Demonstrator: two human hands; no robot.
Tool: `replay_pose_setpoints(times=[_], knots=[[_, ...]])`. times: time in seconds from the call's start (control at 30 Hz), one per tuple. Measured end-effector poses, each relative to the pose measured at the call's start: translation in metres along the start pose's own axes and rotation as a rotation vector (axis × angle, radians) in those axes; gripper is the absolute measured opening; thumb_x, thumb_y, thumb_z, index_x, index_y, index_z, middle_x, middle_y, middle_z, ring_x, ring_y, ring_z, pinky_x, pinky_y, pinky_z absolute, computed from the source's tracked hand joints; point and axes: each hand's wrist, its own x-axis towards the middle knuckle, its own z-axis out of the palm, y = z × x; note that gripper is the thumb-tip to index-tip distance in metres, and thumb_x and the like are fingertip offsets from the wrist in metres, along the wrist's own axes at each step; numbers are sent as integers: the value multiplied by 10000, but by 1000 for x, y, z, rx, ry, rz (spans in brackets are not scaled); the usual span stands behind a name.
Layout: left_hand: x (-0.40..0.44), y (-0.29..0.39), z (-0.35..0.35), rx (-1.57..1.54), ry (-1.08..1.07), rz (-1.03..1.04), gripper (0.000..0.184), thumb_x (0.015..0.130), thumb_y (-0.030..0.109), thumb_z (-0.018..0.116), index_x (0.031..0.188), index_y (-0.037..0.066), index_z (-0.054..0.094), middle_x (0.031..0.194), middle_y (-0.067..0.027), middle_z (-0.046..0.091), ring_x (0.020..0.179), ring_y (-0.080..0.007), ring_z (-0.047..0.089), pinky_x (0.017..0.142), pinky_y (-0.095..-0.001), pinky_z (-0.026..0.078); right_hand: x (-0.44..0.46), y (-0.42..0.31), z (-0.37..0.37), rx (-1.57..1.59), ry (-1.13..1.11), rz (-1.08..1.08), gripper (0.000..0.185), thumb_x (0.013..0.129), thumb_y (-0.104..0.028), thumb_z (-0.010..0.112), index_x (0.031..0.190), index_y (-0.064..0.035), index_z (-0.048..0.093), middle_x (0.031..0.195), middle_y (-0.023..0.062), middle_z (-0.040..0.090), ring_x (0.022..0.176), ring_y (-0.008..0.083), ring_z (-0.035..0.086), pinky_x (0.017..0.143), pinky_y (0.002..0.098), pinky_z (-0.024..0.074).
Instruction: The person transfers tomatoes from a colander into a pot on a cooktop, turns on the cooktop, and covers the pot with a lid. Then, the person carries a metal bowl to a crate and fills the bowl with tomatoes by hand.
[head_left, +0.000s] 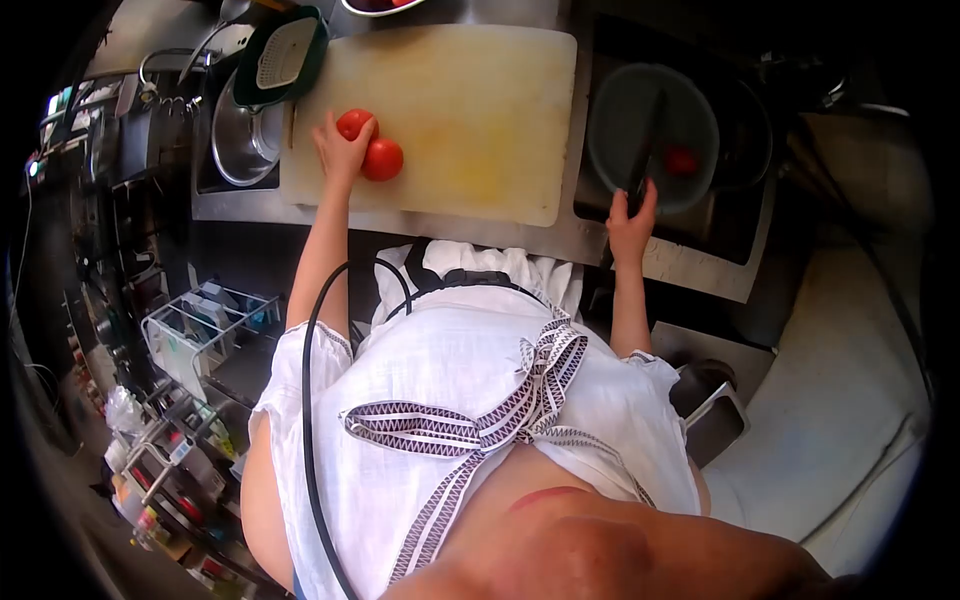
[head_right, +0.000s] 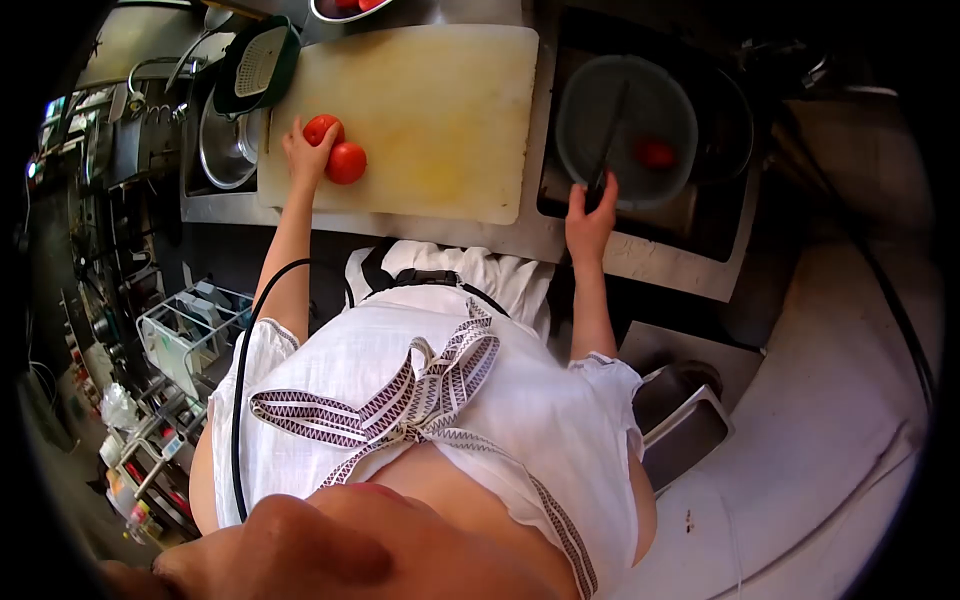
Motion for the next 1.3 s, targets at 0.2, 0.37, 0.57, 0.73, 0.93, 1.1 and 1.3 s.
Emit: replay_pose_setpoints(times=[0.2, 0.37, 0.57, 0.73, 0.93, 1.1, 1.3], knots=[[9, -10, 10, -377, -111, -150, 695, 651, 444, 677, 1162, 33, 447, 1125, -195, 488, 1000, -332, 508, 858, -393, 417, -5, -47, 39, 415, -428, 193, 348, 860, -123, 511, 1173, -30, 389, 662, 21, 473, 495, 85, 443, 424, 234, 377], [-27, 0, -40, -947, -125, -568, 522, 722, 359, 650, 1105, 53, 471, 1074, -135, 512, 910, -292, 551, 716, -400, 506, -15, -36, 88, 604, -826, 420, 250, 890, -170, 464, 1109, -57, 418, 612, 18, 450, 458, 88, 426, 404, 237, 374], [-54, 3, -55, -1301, -406, -670, 454, 785, 321, 563, 1166, 141, 395, 1153, -91, 431, 1057, -263, 462, 778, -521, 473, -37, -38, 153, 430, -1156, 423, 331, 881, -157, 451, 1194, -71, 385, 599, 21, 443, 457, 99, 436, 408, 244, 384], [-47, 27, -54, -1378, -456, -574, 437, 791, 296, 558, 1158, 121, 397, 1164, -101, 421, 1073, -270, 453, 791, -521, 471, -20, -35, 151, 480, -1139, 471, 323, 880, -153, 452, 1189, -80, 395, 587, 11, 418, 444, 91, 409, 396, 241, 370], [-50, 116, -17, -1414, -766, -467, 451, 793, 258, 578, 1170, 97, 390, 1162, -119, 426, 1051, -291, 483, 763, -492, 500, -2, -27, 66, 530, -913, 477, 252, 885, -154, 453, 1121, -77, 412, 592, 11, 415, 436, 87, 397, 389, 242, 356], [-71, 224, 24, -1289, -963, -225, 562, 724, 255, 681, 1179, 65, 411, 1113, -140, 470, 973, -279, 532, 723, -384, 527, -4, -5, -2, 610, -494, 449, 109, 879, -149, 464, 928, -71, 406, 594, 23, 418, 440, 99, 404, 394, 243, 351], [-110, 302, 89, -749, -825, 422, 732, 638, 347, 739, 1219, 45, 411, 1140, -195, 476, 990, -288, 529, 806, -351, 462, -3, 18, -41, 535, -115, 382, 126, 874, -172, 478, 903, -62, 422, 570, 29, 418, 440, 113, 410, 390, 249, 345]])
